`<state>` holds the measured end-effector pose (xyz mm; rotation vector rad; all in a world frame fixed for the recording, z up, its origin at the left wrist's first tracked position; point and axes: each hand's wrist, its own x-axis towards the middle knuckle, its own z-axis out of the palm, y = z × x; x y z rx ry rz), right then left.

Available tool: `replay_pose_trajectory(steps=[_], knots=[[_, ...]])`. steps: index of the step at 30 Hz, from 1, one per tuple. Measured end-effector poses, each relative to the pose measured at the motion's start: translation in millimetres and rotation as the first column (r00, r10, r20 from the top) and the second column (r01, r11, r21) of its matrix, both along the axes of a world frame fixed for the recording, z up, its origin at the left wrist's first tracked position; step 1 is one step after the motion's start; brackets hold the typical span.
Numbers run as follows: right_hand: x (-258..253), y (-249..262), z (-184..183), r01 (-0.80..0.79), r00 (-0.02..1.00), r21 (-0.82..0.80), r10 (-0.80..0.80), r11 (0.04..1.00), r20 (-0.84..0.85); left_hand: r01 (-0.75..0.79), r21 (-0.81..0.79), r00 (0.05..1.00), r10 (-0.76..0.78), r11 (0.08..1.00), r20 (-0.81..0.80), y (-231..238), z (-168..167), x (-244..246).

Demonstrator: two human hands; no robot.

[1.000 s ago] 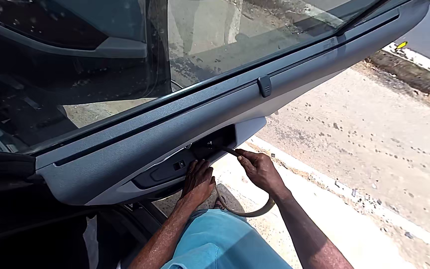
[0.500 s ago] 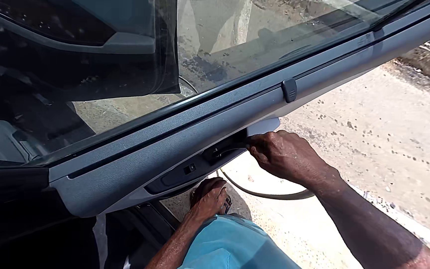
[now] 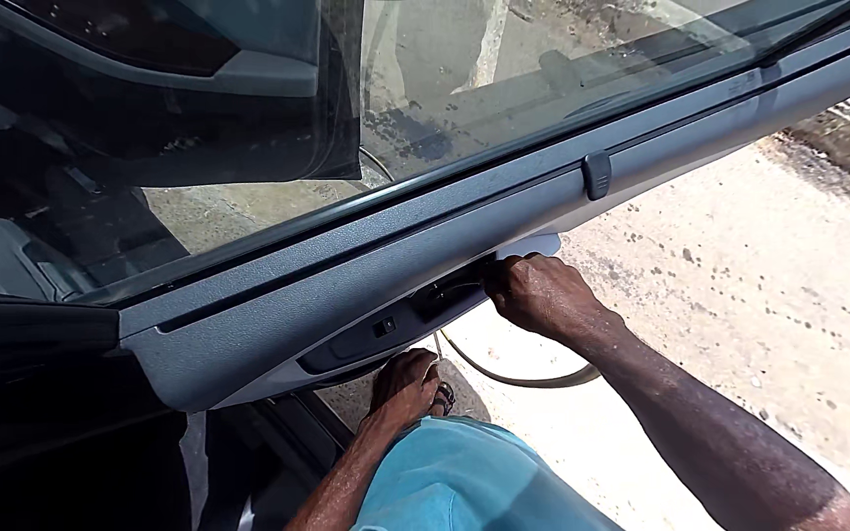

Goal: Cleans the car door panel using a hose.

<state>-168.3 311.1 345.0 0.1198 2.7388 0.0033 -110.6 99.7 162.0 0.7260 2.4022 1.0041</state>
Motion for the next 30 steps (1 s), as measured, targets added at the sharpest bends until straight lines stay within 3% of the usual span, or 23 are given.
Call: replay_pose_trajectory(steps=[7,16,21,24,27,30], knots=[[3,16,7,0.001,0.999,-0.118,-0.006,0.993,-0.042,0.0,0.012,1.0,0.0,1.0,0.005,2,3,-3],[-1,28,35,0.098,0.994,0.078,-0.094,0.992,-0.05,0.031,0.043,0.999,-0.032,0.999,0.021,9,7,-6],[1,33,32,0.106,0.994,0.07,-0.104,0.992,-0.039,0.001,0.098,0.999,-0.005,0.995,0.04,10,13,-6],[11,49,28,0.062,0.993,-0.06,-0.068,0.996,-0.096,-0.015,0.121,1.0,0.012,0.992,0.021,12,13,-6],[33,62,26,0.1,0.97,-0.094,-0.118,0.991,-0.21,-0.075,0.178,0.994,0.088,0.981,-0.065,14,16,-3],[60,74,25,0.119,0.953,-0.235,-0.177,0.965,-0.246,-0.117,0.198,0.987,0.135,0.973,-0.083,14,20,-2]])
